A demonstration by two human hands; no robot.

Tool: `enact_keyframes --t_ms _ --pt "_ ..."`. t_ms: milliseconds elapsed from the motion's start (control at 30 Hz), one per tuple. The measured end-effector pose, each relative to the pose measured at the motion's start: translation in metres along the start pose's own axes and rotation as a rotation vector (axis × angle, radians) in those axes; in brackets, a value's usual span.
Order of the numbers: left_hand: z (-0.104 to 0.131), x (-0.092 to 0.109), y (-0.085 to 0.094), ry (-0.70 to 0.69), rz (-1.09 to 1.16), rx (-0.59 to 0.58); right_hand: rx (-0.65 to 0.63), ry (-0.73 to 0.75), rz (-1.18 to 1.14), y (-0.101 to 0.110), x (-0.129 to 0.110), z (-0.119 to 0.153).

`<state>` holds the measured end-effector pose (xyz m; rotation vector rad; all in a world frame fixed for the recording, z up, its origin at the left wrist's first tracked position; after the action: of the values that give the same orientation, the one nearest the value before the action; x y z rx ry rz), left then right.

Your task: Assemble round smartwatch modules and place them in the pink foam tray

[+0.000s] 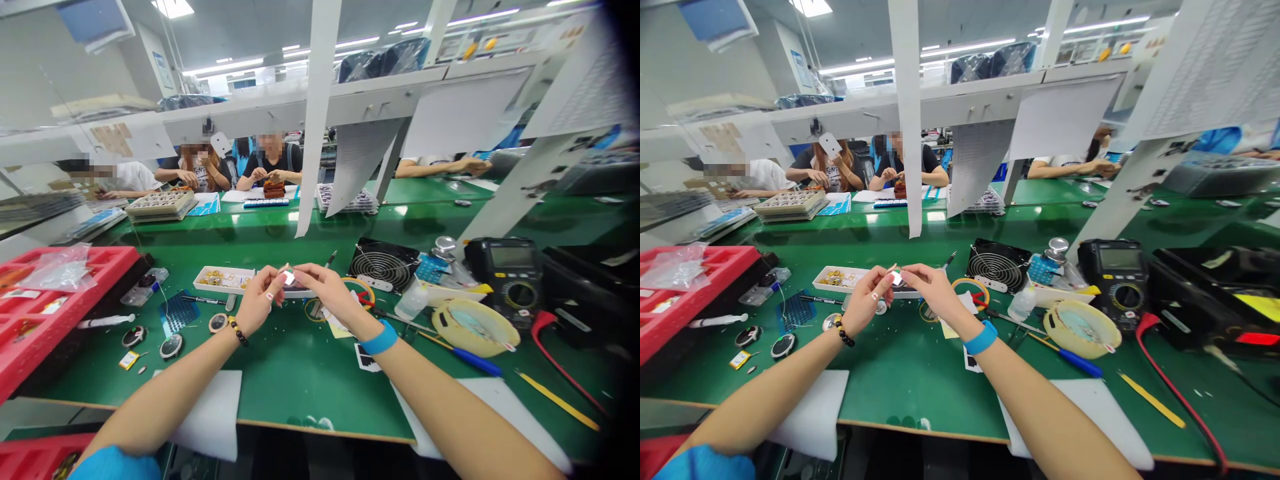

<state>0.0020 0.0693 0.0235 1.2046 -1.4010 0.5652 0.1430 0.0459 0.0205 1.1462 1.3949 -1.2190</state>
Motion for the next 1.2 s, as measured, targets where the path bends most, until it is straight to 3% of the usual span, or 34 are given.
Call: enact_keyframes --t_ms 200,367,667,1000,1200 --pt "0.0 0.001 0.004 -0.029 -0.147 0.004 0.078 0.049 0.083 0.003 -0.008 0.003" --pt "0.002 0.012 0.008 -0.2 -0.391 0.041 0.103 0.078 0.186 0.007 -0.015 0.006" --pt "0.006 0.016 0.001 -0.334 -0.521 -0.002 -0.031 -0.038 0.186 0.013 -0.007 -0.001" --pt "0.006 0.019 0.004 -0.269 -0.422 0.01 -0.106 -0.152 -0.029 0.011 0.008 -0.002" --pt "0.004 0.014 0.01 -0.188 -0.331 0.087 -0.224 -0.276 -0.334 -0.011 0.024 0.001"
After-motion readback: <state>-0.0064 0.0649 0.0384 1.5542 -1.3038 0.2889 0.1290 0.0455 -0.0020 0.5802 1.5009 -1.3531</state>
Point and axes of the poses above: each hand's wrist, its own z-axis away from the middle knuckle, its own y-axis out of the back of the hand, x = y × z, the point moved 7 cm from there along -z, towards the middle knuckle, and after that the axes turned 13 degrees about -z, right-handed, at the moved point
